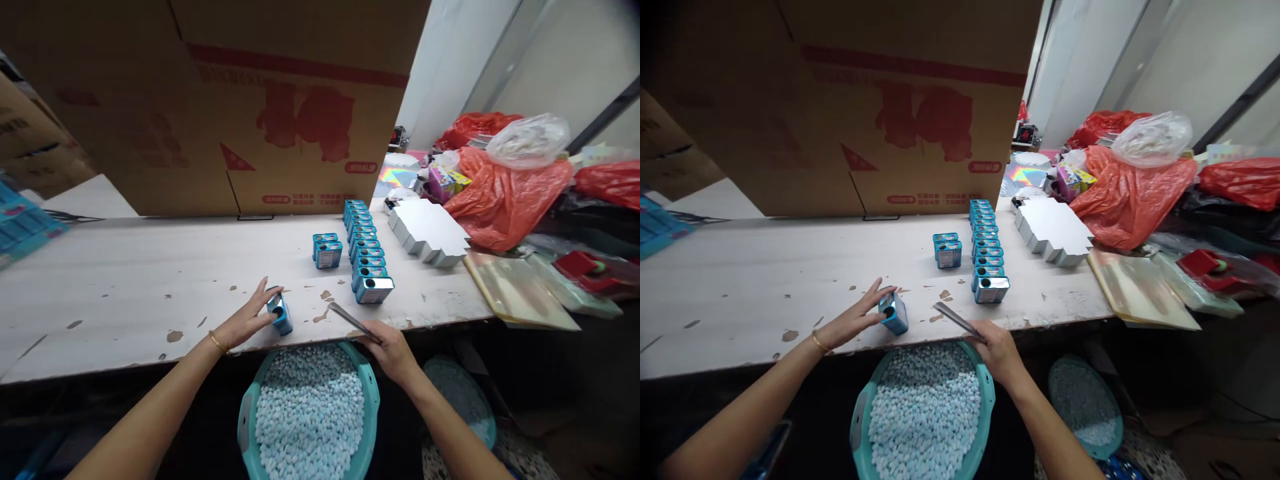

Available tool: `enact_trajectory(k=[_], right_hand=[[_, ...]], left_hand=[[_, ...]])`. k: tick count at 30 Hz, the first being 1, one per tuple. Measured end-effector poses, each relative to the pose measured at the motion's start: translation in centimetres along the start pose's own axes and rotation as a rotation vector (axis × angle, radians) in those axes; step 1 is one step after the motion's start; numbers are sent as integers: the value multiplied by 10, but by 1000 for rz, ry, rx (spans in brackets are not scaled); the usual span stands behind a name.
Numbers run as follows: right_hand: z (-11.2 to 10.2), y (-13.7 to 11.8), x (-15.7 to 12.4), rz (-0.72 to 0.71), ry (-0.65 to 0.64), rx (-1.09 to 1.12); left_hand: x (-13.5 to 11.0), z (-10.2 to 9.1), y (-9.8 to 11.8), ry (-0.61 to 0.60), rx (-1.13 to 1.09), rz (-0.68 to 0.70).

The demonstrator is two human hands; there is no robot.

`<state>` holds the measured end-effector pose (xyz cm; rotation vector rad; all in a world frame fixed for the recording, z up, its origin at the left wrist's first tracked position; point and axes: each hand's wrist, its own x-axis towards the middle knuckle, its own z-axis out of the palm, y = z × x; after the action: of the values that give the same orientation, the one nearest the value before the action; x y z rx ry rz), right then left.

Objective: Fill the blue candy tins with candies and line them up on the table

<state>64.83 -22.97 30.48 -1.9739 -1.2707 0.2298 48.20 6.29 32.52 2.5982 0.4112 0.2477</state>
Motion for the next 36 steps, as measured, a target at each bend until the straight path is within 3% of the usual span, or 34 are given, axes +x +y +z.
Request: enact_trajectory(k=[3,6,10,14,18,21,24,28,33,36], right_hand=[[2,11,-11,57,28,-61],[-5,30,-14,97,37,-248],[-15,55,-10,83,-65,-482],[-22,74,-6,36,-141,-577],[-34,90,-7,-16,-114,-598],[-38,101,-3,-55,-97,-611],[-31,111,11,-127,-82,-599],[-14,116,23,-223,-18,-591],[-22,97,29,-289,203,-554],[-37,81,51,-294,229,-559]], left_hand=[[0,14,6,129,55,-156],[9,24,15,130,83,-185],[37,30,30,129,44,28],[88,42,43,77,-79,241],[143,59,44,91,-70,289],[160,67,43,209,21,312],[150,72,40,397,107,297],[107,76,18,573,148,147],[55,77,-34,423,311,-104],[42,78,-53,326,422,-295]])
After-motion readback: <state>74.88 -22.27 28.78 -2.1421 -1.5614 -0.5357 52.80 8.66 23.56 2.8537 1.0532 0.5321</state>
